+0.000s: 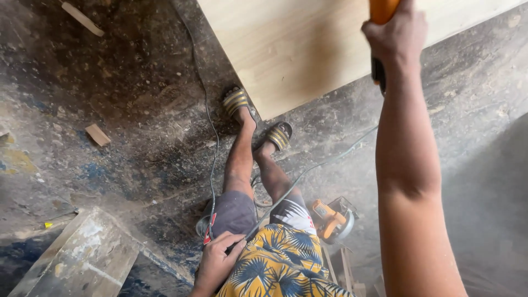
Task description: Using a power sander to smooth the surface of a large wooden panel in a workshop environment.
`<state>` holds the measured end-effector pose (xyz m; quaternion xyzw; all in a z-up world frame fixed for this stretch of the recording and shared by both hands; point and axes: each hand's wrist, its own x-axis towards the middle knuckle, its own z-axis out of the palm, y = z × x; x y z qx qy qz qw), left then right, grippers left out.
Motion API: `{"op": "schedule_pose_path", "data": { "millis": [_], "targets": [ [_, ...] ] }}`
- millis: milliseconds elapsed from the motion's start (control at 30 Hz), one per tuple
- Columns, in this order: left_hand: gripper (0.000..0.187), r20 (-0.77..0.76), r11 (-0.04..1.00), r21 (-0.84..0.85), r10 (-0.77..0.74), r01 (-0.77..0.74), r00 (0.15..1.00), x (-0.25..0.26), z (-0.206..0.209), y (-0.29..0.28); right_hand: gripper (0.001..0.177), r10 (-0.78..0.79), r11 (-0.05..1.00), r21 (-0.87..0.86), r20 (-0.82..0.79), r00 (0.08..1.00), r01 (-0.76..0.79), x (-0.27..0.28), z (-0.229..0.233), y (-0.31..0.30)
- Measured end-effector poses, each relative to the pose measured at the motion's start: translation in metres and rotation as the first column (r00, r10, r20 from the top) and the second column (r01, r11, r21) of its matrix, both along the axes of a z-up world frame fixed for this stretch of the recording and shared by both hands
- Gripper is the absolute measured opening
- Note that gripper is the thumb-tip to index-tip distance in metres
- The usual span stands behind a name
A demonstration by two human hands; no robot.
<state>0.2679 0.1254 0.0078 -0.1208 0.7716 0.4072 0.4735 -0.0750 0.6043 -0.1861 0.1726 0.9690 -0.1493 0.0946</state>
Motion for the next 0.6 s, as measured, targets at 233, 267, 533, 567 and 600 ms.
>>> {"op": "schedule_pose_path", "data": {
  "millis": [233, 267, 533, 567, 600],
  "targets": [
    [0.03, -0.055, 1.0, 0.024, 0.019, -0.018, 0.998, 0.03, -0.007, -0.003, 0.08, 0.076, 0.992, -0.102, -0.041, 0.996, -0.08, 0.019, 0.0, -0.057],
    [0.029, -0.054, 1.0, 0.013, 0.026, -0.025, 0.998, 0.032, -0.005, -0.001, 0.09, 0.104, 0.992, -0.069, 0.017, 0.994, -0.102, 0.028, -0.011, -0.073],
    [0.029, -0.11, 0.998, -0.057, 0.009, -0.015, 0.994, 0.063, -0.004, -0.003, 0.112, 0.322, 0.943, -0.095, 0.018, 0.947, -0.319, 0.059, -0.003, -0.21],
    [0.028, -0.129, 0.998, -0.054, 0.027, -0.034, 0.991, 0.065, -0.002, -0.003, 0.105, 0.362, 0.925, -0.132, 0.014, 0.932, -0.357, 0.061, 0.001, -0.216],
    [0.026, -0.147, 0.998, -0.047, 0.043, -0.05, 0.988, 0.064, -0.001, -0.002, 0.098, 0.398, 0.905, -0.166, 0.011, 0.917, -0.391, 0.063, 0.005, -0.219]
  ]
}}
